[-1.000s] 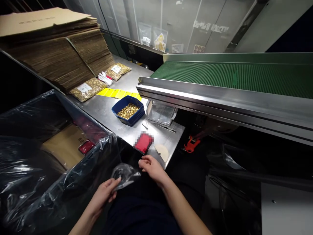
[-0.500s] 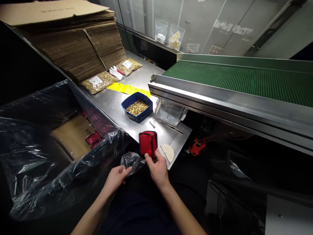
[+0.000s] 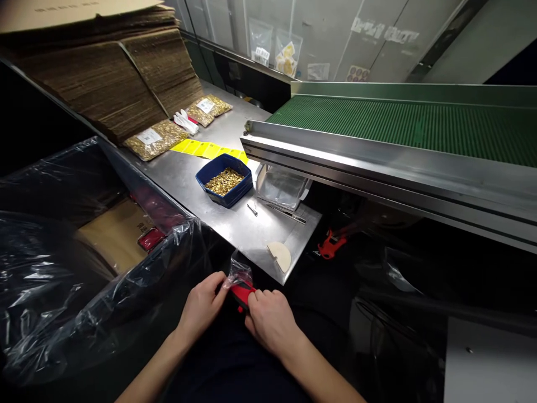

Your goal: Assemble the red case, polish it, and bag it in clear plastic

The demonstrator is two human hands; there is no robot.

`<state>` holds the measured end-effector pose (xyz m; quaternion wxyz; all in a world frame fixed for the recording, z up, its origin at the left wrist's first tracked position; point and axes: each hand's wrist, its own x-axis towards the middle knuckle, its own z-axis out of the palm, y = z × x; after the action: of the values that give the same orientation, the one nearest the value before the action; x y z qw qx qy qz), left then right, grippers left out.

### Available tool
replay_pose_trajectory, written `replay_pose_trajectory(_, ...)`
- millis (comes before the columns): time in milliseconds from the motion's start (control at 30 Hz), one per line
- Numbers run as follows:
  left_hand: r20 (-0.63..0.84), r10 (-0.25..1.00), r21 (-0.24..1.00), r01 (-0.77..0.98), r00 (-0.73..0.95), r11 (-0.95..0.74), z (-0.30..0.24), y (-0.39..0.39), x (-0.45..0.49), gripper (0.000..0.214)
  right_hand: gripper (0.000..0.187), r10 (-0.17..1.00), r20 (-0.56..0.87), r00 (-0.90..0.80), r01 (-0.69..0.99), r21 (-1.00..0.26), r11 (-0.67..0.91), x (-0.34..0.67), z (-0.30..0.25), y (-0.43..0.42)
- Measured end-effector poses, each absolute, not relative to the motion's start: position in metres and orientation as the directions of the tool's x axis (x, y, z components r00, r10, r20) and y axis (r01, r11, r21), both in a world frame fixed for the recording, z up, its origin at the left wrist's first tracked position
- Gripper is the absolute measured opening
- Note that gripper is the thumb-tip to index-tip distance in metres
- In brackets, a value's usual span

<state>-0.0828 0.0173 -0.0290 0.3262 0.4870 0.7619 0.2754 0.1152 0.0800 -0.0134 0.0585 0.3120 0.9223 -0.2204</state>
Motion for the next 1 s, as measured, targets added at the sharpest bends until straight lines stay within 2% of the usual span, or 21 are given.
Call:
replay_pose_trajectory(67, -0.175, 0.94, 0.723, 0.61, -0.292, 0.324, -0.025, 0.02, -0.077, 0.028, 0.009, 0.606, -0.239, -0.759, 0.647, -0.387, 0.657, 0.12, -0.011, 0.083)
replay_pose_trajectory(167, -0.105, 0.953, 0.716, 0.643, -0.284, 0.27, -0.025, 0.024, -0.072, 0.019, 0.016, 0.751, -0.234, -0.617, 0.737, -0.506, 0.448, 0.129, -0.008, 0.085)
replay_pose_trajectory(233, -0.072, 0.958, 0.72, 0.65, -0.278, 0.243, -0.026, 0.025, -0.069, 0.017, 0.019, 0.815, -0.25, -0.523, 0.734, -0.618, 0.282, 0.133, -0.008, 0.084)
replay_pose_trajectory(300, -0.031, 0.962, 0.734, 0.647, -0.271, 0.206, -0.024, 0.025, -0.065, 0.016, 0.017, 0.832, -0.251, -0.495, 0.687, -0.699, 0.198, 0.135, -0.009, 0.082)
replay_pose_trajectory(367, 0.057, 0.963, 0.747, 0.651, -0.263, 0.133, -0.021, 0.024, -0.06, 0.014, 0.013, 0.826, -0.227, -0.516, 0.651, -0.731, 0.205, 0.135, -0.009, 0.079)
replay_pose_trajectory(467, 0.243, 0.946, 0.732, 0.68, -0.214, -0.034, -0.017, 0.023, -0.05, 0.015, 0.01, 0.786, -0.221, -0.578, 0.645, -0.713, 0.274, 0.134, -0.008, 0.079)
replay_pose_trajectory(567, 0.332, 0.938, 0.689, 0.705, -0.102, -0.167, -0.017, 0.022, -0.039, 0.021, 0.014, 0.791, -0.26, -0.554, 0.635, -0.747, 0.2, 0.134, -0.005, 0.085)
replay_pose_trajectory(700, 0.259, 0.964, 0.715, 0.684, -0.066, -0.145, -0.019, 0.021, -0.024, 0.019, 0.02, 0.848, -0.331, -0.414, 0.559, -0.828, -0.05, 0.136, -0.004, 0.095)
replay_pose_trajectory(800, 0.068, 0.99, 0.833, 0.553, -0.123, 0.012, -0.014, 0.018, -0.014, 0.014, 0.022, 0.836, -0.373, -0.403, 0.499, -0.855, -0.142, 0.138, -0.009, 0.097)
replay_pose_trajectory(900, -0.126, 0.99, 0.908, 0.394, -0.065, 0.142, -0.001, 0.015, -0.005, 0.012, 0.024, 0.842, -0.389, -0.374, 0.44, -0.874, -0.208, 0.141, -0.017, 0.096)
replay_pose_trajectory(933, -0.135, 0.991, 0.922, 0.365, -0.018, 0.132, 0.004, 0.015, -0.004, 0.012, 0.023, 0.829, -0.402, -0.389, 0.404, -0.883, -0.238, 0.142, -0.02, 0.095)
replay_pose_trajectory(1000, -0.055, 0.996, 0.932, 0.362, 0.076, 0.024, 0.015, 0.017, -0.004, 0.014, 0.021, 0.745, -0.451, -0.492, 0.319, -0.889, -0.327, 0.142, -0.024, 0.093)
